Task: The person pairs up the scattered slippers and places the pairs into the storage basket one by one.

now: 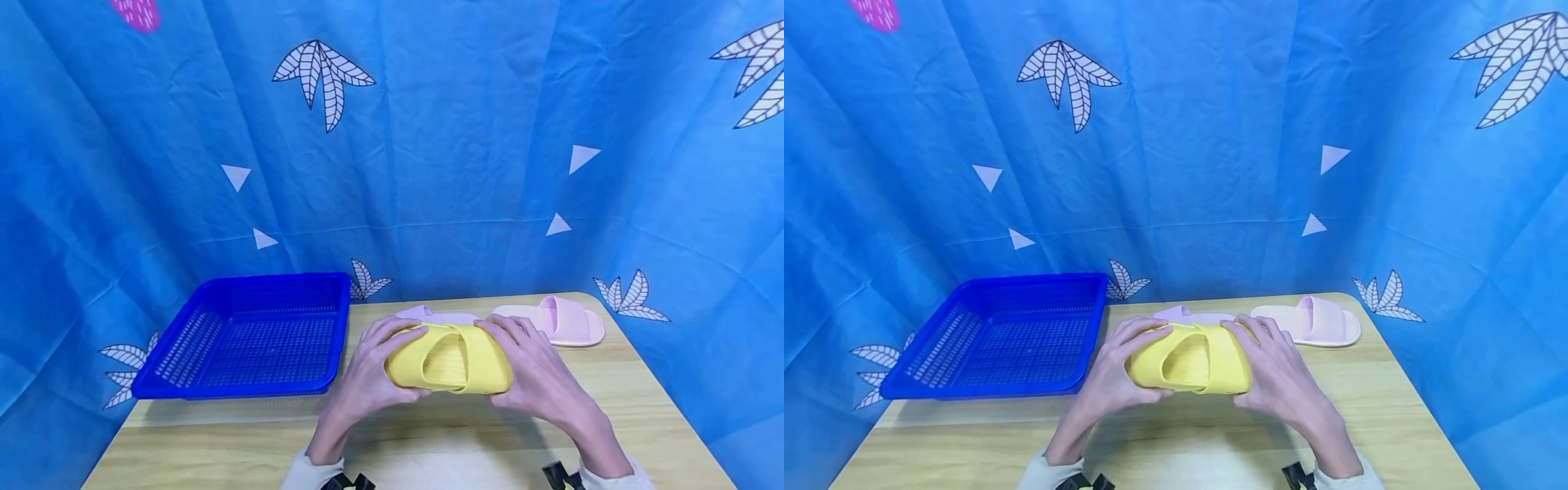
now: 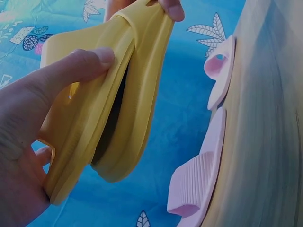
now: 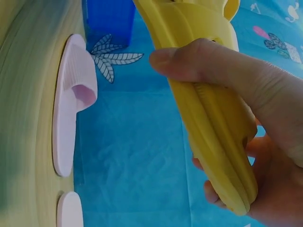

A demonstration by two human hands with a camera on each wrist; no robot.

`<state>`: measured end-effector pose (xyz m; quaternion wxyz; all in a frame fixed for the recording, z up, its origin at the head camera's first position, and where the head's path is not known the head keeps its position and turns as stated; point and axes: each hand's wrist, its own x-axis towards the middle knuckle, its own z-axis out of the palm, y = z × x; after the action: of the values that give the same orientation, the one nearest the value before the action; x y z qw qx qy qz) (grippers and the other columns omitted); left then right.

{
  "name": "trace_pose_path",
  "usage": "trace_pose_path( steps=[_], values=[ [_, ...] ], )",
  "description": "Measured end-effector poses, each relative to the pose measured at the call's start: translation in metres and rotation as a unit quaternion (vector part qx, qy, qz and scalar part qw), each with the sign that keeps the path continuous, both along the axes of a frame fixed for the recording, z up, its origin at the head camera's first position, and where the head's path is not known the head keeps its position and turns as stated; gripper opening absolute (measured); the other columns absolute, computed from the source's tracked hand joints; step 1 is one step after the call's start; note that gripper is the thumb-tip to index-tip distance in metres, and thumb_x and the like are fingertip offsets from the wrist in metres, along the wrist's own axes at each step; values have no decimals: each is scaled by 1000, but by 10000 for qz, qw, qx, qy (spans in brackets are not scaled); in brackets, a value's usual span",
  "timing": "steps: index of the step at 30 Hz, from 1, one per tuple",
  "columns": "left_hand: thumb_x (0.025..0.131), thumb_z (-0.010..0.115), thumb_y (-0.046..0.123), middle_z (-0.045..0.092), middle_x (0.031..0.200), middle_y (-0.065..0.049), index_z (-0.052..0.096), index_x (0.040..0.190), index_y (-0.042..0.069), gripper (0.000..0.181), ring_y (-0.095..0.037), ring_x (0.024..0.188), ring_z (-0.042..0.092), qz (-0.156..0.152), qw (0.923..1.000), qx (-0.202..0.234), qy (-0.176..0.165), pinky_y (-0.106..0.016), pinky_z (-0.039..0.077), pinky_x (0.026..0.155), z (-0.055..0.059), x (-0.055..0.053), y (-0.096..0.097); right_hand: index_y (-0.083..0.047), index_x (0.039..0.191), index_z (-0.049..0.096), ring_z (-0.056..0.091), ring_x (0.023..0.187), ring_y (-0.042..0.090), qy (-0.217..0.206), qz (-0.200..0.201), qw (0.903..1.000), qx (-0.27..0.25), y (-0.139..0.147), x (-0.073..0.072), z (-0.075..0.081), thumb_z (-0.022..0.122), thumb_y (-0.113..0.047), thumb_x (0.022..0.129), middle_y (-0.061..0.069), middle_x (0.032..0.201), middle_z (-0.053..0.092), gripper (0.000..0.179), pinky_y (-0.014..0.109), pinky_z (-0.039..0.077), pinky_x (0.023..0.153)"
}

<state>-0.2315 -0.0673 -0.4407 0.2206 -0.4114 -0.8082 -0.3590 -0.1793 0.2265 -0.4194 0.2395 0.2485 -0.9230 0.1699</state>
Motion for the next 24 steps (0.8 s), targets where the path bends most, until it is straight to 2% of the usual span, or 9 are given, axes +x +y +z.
trace_pose_path(
  steps=[7,14,19,24],
  values=[
    [55,101,42,59,143,1,64,140,20,94,-25,136,48,30,9998,-190,0,-57,42,105,-1,-2,3,-9,141,57,53,119,30,-141,86,9998,-93,6,-4,-4,98,-31,40,12,136,58,112,54,49,92],
    [59,96,56,53,149,0,58,146,20,101,-27,140,46,42,9982,-574,184,-55,42,106,-3,-3,4,-9,141,57,55,116,30,55,54,10000,60,13,-3,-5,97,-34,40,11,133,60,111,52,47,90],
    [64,92,60,47,154,4,54,149,24,99,-24,145,40,164,9962,-827,196,-54,40,109,-1,0,-1,-8,145,54,56,114,30,1,71,9999,76,11,-1,-6,98,-35,43,11,132,60,114,52,49,87],
    [68,91,57,47,155,3,52,151,25,97,-24,145,40,275,9956,-898,36,-56,39,111,-1,5,-10,-7,145,54,56,114,30,-98,90,9999,71,9,0,-7,98,-34,45,11,131,59,113,52,51,85]
  ],
)
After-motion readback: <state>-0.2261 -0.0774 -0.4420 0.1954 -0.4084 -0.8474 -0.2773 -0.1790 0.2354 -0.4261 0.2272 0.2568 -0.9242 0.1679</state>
